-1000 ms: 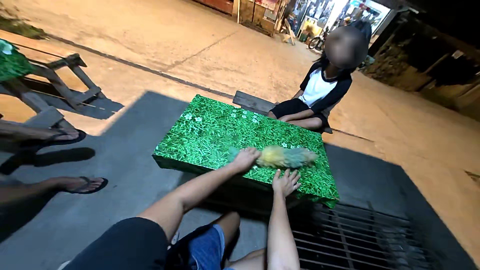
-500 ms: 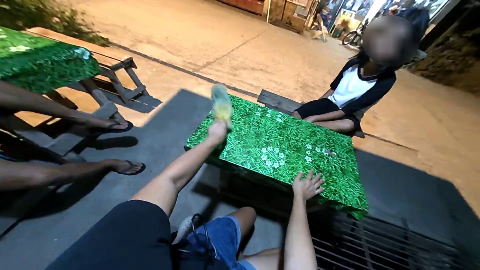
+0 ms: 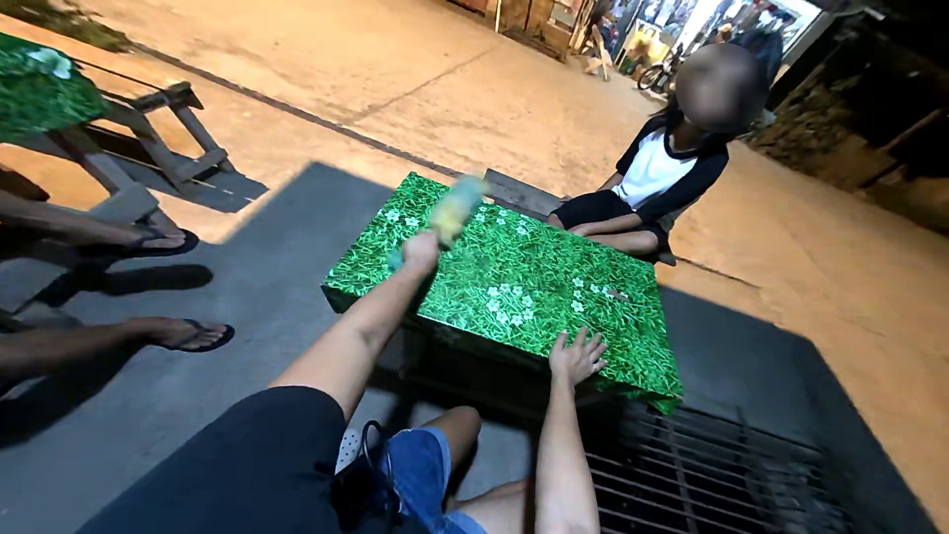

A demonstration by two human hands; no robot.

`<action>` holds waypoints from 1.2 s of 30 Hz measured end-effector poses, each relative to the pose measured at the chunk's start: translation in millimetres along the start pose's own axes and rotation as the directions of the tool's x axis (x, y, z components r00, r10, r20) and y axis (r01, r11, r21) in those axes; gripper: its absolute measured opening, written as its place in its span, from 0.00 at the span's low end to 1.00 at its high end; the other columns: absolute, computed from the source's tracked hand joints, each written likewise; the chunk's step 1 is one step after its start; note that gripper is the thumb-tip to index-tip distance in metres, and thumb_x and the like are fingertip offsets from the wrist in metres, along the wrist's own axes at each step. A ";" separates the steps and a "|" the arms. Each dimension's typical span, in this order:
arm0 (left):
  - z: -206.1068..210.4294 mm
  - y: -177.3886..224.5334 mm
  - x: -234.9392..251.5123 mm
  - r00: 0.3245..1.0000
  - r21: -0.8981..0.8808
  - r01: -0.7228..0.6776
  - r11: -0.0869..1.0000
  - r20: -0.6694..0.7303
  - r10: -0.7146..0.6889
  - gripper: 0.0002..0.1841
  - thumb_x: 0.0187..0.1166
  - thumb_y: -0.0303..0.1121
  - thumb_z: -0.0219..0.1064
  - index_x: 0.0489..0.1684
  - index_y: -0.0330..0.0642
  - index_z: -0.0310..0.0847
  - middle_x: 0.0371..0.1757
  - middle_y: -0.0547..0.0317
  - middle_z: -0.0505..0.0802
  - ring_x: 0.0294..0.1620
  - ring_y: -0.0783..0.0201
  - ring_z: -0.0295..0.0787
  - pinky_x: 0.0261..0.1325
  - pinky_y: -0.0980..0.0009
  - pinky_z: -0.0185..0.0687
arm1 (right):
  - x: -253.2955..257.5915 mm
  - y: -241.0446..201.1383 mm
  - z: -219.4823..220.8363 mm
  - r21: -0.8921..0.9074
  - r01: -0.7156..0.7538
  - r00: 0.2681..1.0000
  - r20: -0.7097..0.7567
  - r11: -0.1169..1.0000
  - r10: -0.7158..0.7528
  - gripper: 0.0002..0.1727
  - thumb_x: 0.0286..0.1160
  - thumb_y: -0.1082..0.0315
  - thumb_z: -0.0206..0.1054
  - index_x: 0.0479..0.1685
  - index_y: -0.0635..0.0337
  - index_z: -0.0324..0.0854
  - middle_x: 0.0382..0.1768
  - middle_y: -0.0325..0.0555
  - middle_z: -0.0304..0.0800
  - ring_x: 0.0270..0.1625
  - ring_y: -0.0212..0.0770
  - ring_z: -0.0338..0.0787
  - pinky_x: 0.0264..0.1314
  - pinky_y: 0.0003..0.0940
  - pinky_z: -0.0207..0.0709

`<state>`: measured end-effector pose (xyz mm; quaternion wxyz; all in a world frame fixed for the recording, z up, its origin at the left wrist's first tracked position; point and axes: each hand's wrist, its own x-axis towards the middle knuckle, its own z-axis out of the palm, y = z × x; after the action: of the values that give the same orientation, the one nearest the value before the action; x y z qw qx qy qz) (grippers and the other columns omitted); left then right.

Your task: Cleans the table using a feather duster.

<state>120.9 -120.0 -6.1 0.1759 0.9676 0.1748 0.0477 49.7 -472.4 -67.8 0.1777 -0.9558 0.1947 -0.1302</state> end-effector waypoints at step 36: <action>72.5 311.4 -62.8 0.396 -0.144 -0.862 0.486 0.408 0.823 0.20 0.89 0.47 0.60 0.70 0.48 0.84 0.59 0.41 0.93 0.64 0.37 0.89 0.64 0.32 0.80 | 2.2 -13.6 -14.8 -0.069 -0.062 0.991 0.116 0.996 0.069 0.36 0.82 0.51 0.61 0.90 0.50 0.65 0.96 0.54 0.47 0.98 0.56 0.40 0.95 0.64 0.25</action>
<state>173.5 -438.9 35.5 0.1167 0.9138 -0.3787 -0.0895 51.5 -465.8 -48.6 0.1617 -0.9602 0.2192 -0.0609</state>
